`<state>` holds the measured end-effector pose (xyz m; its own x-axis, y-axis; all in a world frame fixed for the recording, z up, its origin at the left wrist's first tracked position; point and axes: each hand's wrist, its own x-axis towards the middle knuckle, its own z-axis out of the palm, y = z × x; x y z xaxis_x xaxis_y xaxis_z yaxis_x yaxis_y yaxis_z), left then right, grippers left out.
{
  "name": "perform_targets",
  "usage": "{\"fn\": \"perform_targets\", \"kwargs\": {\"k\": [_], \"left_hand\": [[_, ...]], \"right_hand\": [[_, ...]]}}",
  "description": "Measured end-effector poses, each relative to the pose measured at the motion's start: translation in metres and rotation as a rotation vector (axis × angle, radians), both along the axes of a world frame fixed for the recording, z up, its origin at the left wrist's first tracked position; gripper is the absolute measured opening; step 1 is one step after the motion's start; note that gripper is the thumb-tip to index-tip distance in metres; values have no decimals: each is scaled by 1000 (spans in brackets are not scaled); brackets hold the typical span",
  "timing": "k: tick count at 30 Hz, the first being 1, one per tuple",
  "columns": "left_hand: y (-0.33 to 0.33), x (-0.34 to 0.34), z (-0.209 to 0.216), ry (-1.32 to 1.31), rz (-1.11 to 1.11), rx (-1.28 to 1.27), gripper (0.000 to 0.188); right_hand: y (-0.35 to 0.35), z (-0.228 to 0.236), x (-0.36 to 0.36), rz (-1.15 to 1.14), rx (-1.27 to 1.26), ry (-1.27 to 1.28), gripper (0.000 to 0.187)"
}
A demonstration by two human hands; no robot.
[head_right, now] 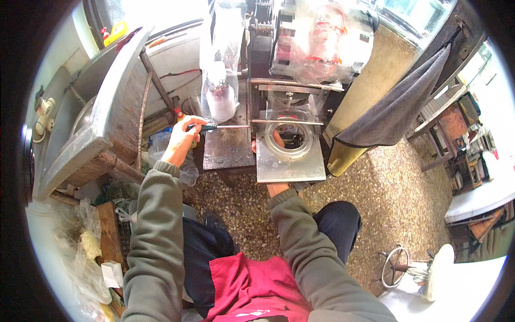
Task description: The person sits on the floor and assembles a metal machine part. They place a metal plate with a circular opening onto the machine, insert a spring, and use a screwdriver to tighten screws to secure the plate.
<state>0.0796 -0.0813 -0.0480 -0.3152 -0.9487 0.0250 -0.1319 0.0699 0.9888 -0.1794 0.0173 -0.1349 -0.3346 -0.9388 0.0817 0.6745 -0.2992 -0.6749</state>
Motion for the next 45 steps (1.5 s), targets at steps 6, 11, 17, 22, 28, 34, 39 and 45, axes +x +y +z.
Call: {"fn": "perform_targets", "kwargs": {"k": [6,11,17,22,28,34,39,45], "left_hand": [[4,-2,-3,175,16,118,26],[1,4,-9,31,-16,474,26],[-2,-2,-5,-39,39,-21,12],[0,-7,0,85,50,-145,18],[-7,-5,-12,439,55,261,19],[-11,7,-26,490,-9,490,18],[-10,9,-15,606,-46,251,24],[-8,9,-11,455,-9,478,25]], "right_hand": [[2,1,-1,41,-27,-107,29],[-1,-1,-2,39,-1,-182,28],[-2,-3,-5,110,-33,-185,29],[-2,-2,-4,62,6,-113,28],[1,6,-3,78,-13,-74,26],[2,5,-3,69,-8,-164,27],[1,1,-5,87,-47,-203,26],[2,3,-3,74,-15,-192,25]]}}
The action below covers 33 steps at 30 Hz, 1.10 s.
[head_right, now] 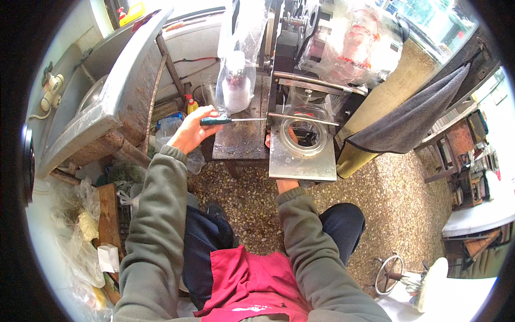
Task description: The person sits on the floor and assembles a metal machine part. They place a metal plate with a circular opening onto the machine, insert a spring, and use a screwdriver to tighten screws to secure the plate.
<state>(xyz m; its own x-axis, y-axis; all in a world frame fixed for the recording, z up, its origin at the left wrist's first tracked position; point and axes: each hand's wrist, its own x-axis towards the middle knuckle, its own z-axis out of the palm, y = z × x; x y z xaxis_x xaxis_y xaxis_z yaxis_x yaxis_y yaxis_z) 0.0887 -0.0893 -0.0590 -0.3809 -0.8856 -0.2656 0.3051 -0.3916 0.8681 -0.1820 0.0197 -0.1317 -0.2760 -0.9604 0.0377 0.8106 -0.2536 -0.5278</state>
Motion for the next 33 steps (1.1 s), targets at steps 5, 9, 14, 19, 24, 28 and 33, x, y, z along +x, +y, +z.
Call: {"fn": "perform_targets", "kwargs": {"k": [5,9,14,19,24,28,33], "left_hand": [[-6,5,-4,-246,-157,-52,20],[-6,0,-3,-131,-46,-239,6],[1,-3,0,-108,-14,-385,20],[-2,-1,-1,1,-48,-221,11],[-6,-7,-6,-43,36,-303,11],[-7,-6,-5,91,47,-280,14],[-2,-4,-1,79,42,-282,16]], "right_hand": [[-4,-2,3,-65,60,-10,23],[-8,-5,-1,-9,-2,-15,22],[-4,-2,3,-21,-35,27,22],[0,3,12,-117,2,46,23],[-4,7,9,-138,13,76,25],[-2,6,8,-196,60,147,27],[0,3,8,-120,-15,217,29]]}}
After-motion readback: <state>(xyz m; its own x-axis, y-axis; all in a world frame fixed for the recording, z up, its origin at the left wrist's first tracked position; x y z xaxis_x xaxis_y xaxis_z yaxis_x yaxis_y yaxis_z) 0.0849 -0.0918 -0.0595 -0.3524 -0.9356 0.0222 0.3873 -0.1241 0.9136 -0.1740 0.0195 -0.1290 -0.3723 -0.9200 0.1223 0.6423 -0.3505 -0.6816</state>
